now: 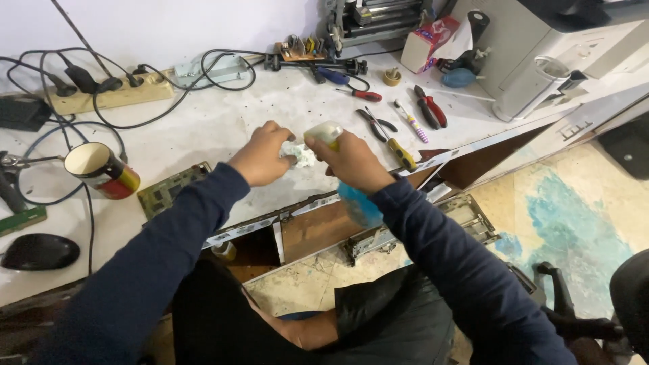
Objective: Cleaning a circuit board using a toothbrush, cleaning solution, and a cloth on a repair bench.
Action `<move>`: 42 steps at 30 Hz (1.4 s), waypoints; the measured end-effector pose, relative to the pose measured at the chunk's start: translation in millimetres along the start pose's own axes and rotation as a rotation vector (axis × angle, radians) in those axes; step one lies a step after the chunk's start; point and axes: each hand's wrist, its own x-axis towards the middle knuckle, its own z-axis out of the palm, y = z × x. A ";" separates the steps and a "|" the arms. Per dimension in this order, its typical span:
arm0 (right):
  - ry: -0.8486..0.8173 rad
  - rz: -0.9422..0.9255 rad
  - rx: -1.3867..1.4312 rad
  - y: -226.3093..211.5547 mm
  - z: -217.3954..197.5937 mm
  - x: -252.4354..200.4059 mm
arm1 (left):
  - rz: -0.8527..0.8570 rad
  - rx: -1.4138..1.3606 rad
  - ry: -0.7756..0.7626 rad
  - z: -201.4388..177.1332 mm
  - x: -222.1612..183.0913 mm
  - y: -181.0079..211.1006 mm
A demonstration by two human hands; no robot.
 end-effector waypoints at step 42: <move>-0.042 -0.191 0.013 25.9 81.8 55.0 | -0.512 -0.693 0.259 37.9 -87.1 37.1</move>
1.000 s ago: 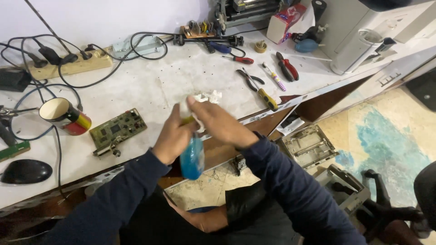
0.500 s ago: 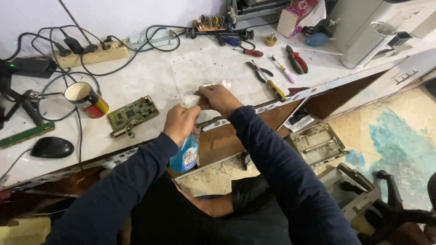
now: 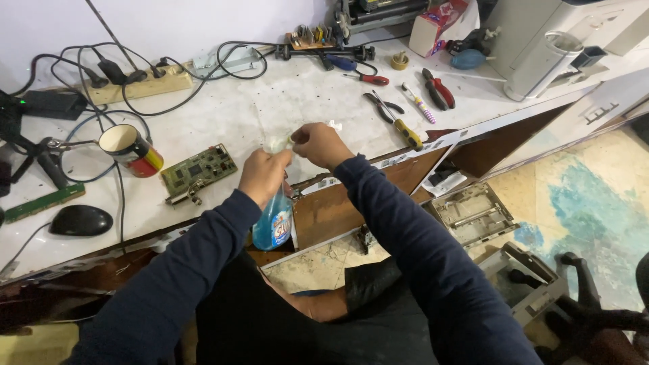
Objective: Cleaning a circuit board using a toothbrush, cleaning solution, and a cloth on a repair bench.
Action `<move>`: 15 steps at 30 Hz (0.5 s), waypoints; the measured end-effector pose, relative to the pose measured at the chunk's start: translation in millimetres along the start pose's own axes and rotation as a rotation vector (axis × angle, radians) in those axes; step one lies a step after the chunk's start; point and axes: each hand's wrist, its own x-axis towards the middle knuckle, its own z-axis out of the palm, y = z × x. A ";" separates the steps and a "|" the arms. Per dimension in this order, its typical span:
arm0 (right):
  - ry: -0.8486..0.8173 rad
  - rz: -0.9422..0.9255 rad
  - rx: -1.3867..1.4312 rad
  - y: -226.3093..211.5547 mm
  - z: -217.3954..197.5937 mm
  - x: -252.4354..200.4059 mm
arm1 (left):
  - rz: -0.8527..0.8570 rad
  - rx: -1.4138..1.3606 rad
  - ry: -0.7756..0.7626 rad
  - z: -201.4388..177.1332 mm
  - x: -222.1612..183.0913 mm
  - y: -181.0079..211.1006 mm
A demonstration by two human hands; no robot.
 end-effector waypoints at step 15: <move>0.135 -0.210 0.068 -40.9 -25.8 -70.0 | -0.019 -0.188 0.090 -2.9 -82.4 91.4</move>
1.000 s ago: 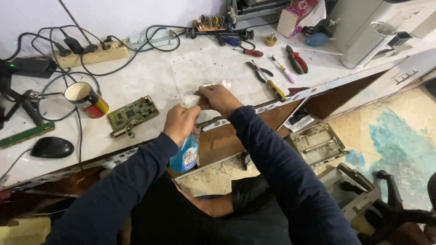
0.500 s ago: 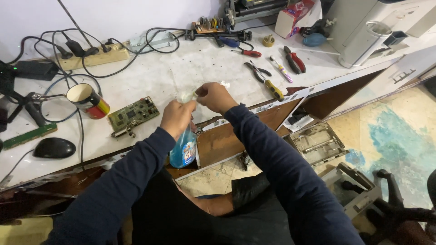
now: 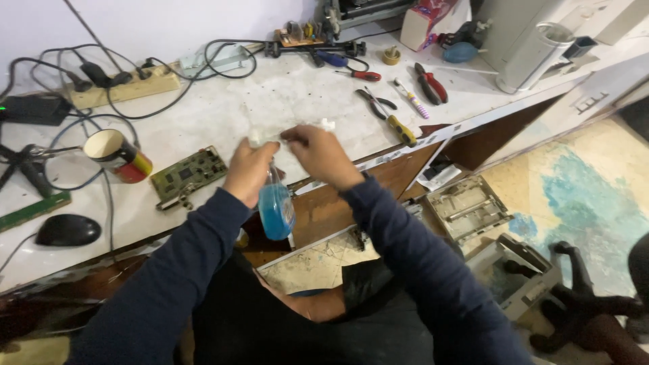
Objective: Cleaning a circuit board using a toothbrush, cleaning solution, and a cloth on a repair bench.
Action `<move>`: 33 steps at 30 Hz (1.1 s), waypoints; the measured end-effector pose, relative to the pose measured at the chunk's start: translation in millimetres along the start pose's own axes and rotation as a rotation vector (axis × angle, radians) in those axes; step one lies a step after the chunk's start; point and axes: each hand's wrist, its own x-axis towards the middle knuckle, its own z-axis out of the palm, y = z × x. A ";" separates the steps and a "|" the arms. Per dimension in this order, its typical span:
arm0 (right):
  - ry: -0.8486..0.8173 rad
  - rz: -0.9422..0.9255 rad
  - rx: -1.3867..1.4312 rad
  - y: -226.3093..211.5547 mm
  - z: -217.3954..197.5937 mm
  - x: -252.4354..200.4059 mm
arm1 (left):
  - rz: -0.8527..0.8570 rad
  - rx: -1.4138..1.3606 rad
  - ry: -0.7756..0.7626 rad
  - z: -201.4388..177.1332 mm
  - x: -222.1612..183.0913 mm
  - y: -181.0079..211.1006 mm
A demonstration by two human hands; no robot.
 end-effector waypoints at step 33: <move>0.994 0.247 -0.542 344.7 -281.4 46.8 | 0.843 0.708 -0.050 -19.2 223.8 -46.0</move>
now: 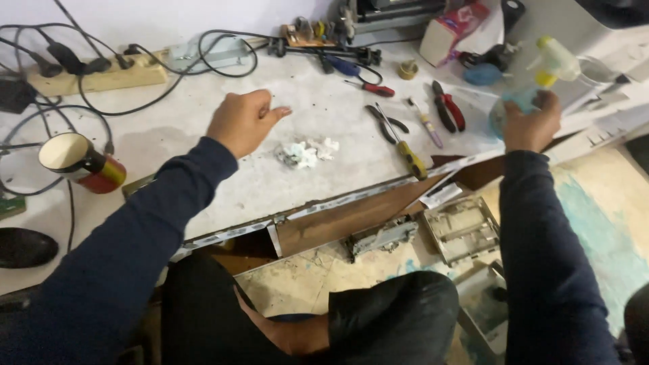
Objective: Cleaning a circuit board using a toothbrush, cleaning solution, and a cloth on a repair bench.
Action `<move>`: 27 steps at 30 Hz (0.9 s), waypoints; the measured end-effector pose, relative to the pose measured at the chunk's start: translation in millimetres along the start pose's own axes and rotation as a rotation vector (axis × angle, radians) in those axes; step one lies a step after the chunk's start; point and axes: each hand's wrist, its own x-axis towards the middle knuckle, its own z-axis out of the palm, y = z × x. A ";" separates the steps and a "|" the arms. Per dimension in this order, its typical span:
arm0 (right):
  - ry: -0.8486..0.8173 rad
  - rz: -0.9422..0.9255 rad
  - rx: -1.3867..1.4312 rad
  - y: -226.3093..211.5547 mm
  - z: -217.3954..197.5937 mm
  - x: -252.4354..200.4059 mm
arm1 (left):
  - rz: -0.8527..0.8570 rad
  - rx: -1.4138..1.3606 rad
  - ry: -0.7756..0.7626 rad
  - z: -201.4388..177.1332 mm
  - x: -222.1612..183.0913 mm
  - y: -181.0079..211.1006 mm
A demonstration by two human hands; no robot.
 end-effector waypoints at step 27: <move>-0.645 -0.599 -0.082 -325.8 -19.5 -244.6 | -0.126 0.415 0.002 -27.6 6.9 39.4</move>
